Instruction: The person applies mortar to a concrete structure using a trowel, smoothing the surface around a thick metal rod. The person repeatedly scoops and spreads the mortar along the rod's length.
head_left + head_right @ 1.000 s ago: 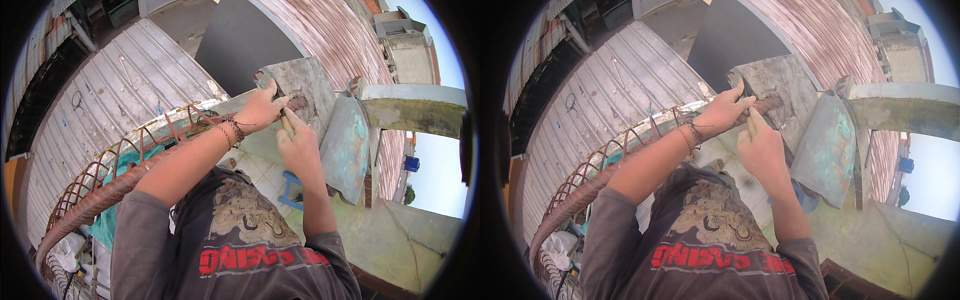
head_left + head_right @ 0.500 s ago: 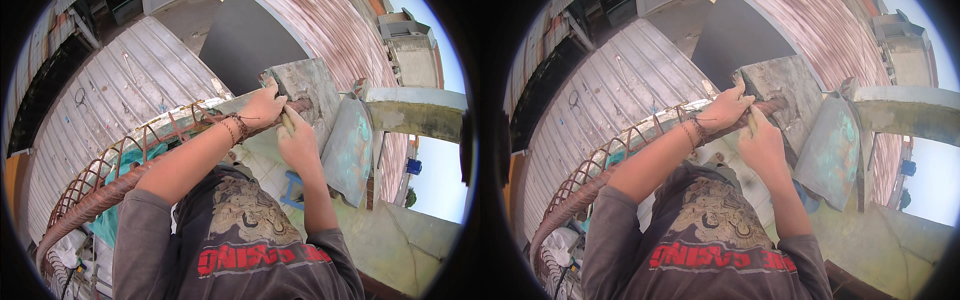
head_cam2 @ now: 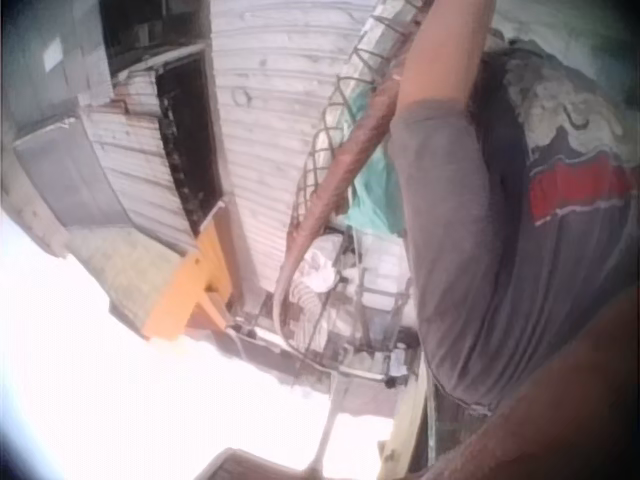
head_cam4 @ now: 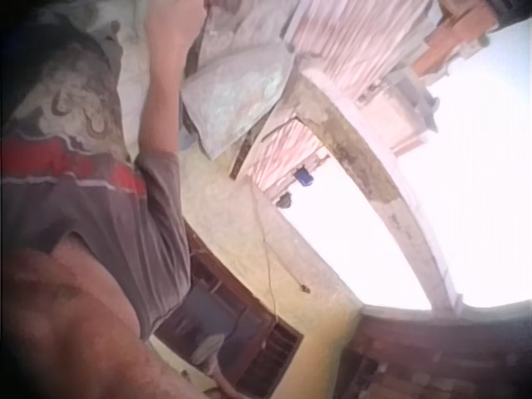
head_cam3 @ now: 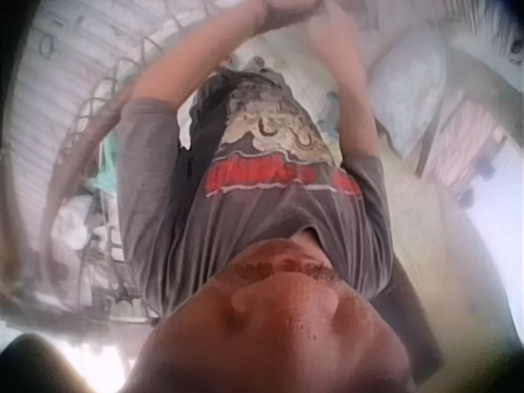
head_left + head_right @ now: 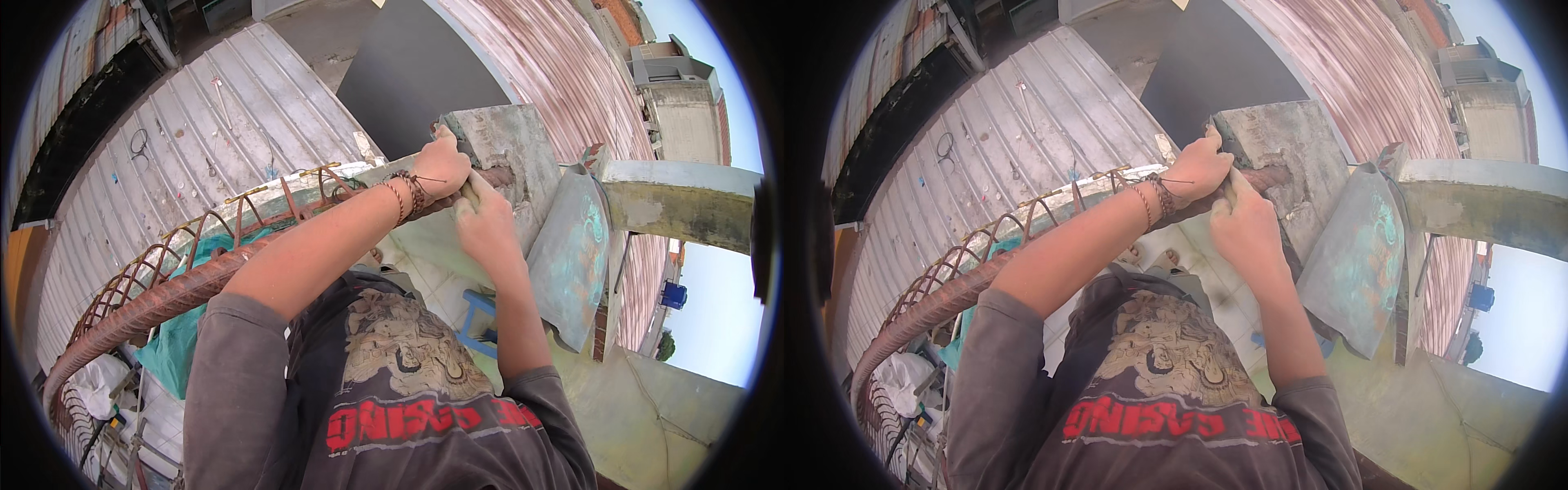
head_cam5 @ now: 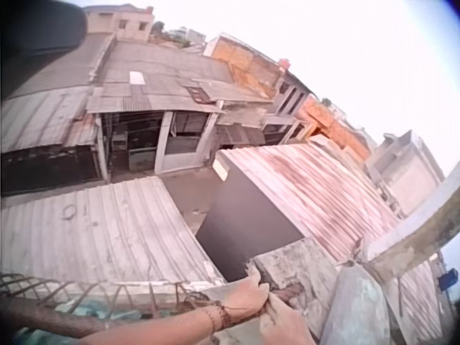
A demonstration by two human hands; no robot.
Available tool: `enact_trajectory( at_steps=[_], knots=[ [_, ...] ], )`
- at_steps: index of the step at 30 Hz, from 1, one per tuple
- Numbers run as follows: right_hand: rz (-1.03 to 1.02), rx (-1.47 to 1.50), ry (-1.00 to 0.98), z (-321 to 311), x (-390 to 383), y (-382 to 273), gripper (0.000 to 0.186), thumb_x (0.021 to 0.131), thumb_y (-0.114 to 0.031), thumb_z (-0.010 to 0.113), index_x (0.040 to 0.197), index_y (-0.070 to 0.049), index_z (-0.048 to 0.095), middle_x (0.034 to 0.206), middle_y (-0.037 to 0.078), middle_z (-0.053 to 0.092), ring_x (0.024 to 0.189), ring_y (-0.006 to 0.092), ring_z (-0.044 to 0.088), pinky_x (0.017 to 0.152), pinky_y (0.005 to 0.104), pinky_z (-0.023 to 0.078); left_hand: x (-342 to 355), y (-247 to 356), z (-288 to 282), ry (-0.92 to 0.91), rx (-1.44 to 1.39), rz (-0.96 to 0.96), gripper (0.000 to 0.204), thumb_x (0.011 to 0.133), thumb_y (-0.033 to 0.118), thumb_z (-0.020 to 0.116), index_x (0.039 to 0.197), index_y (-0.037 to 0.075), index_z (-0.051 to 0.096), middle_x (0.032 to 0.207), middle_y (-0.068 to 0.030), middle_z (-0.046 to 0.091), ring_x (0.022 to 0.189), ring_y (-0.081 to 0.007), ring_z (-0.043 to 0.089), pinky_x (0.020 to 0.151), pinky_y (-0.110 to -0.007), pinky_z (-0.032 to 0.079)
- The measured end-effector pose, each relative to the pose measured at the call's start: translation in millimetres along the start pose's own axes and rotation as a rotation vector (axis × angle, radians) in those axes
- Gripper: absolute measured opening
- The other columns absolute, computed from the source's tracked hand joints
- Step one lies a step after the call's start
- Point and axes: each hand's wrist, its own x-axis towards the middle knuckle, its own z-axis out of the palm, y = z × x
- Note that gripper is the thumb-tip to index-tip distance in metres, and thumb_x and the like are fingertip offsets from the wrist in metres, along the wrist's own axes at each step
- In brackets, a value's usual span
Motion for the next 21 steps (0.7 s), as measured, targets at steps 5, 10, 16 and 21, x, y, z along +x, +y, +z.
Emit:
enact_trajectory(
  at_steps=[5, 10, 16, 21],
  knots=[
    [0.021, -0.020, -0.022, 4.4, 0.1, -1.0, 0.048, 0.087, -0.007, 0.047, 0.135, 0.000, 0.050, 0.116, 0.025, 0.064, 0.109, 0.0393, 0.061, 0.094, 0.0426, 0.045, 5.3, -10.3, -0.2, 0.065, 0.034, 0.110, 0.060, 0.088, 0.022, 0.047, 0.134, -0.015, 0.036, 0.108, -0.0360, 0.061, 0.105, -0.0442, 0.062, 0.092, -0.045, 0.049],
    [-0.046, -0.090, -0.021, -3.5, -2.1, 0.5, 0.055, 0.085, -0.008, 0.046, 0.138, 0.004, 0.045, 0.110, 0.031, 0.063, 0.103, 0.0454, 0.061, 0.093, 0.0492, 0.047, -6.4, -7.9, 4.0, 0.111, -0.063, 0.142, 0.047, 0.088, 0.021, 0.048, 0.119, -0.014, 0.047, 0.098, -0.0328, 0.065, 0.095, -0.0418, 0.066, 0.087, -0.044, 0.052],
    [-0.044, 0.028, -0.001, -0.3, 4.9, 7.1, 0.048, 0.087, -0.010, 0.049, 0.134, 0.001, 0.052, 0.113, 0.025, 0.065, 0.104, 0.0390, 0.062, 0.094, 0.0408, 0.046, -2.1, -6.2, -1.8, 0.078, -0.057, 0.130, 0.049, 0.090, 0.023, 0.049, 0.120, -0.015, 0.046, 0.100, -0.0344, 0.063, 0.095, -0.0427, 0.065, 0.085, -0.044, 0.052],
    [-0.051, 0.005, -0.015, 0.9, 6.3, 5.5, 0.056, 0.086, -0.010, 0.046, 0.140, 0.004, 0.043, 0.114, 0.028, 0.063, 0.105, 0.0434, 0.062, 0.092, 0.0470, 0.048, 0.6, -8.9, 0.7, 0.094, 0.003, 0.145, 0.060, 0.091, 0.022, 0.049, 0.132, -0.020, 0.034, 0.104, -0.0355, 0.062, 0.100, -0.0451, 0.063, 0.088, -0.046, 0.049]
  ],
)
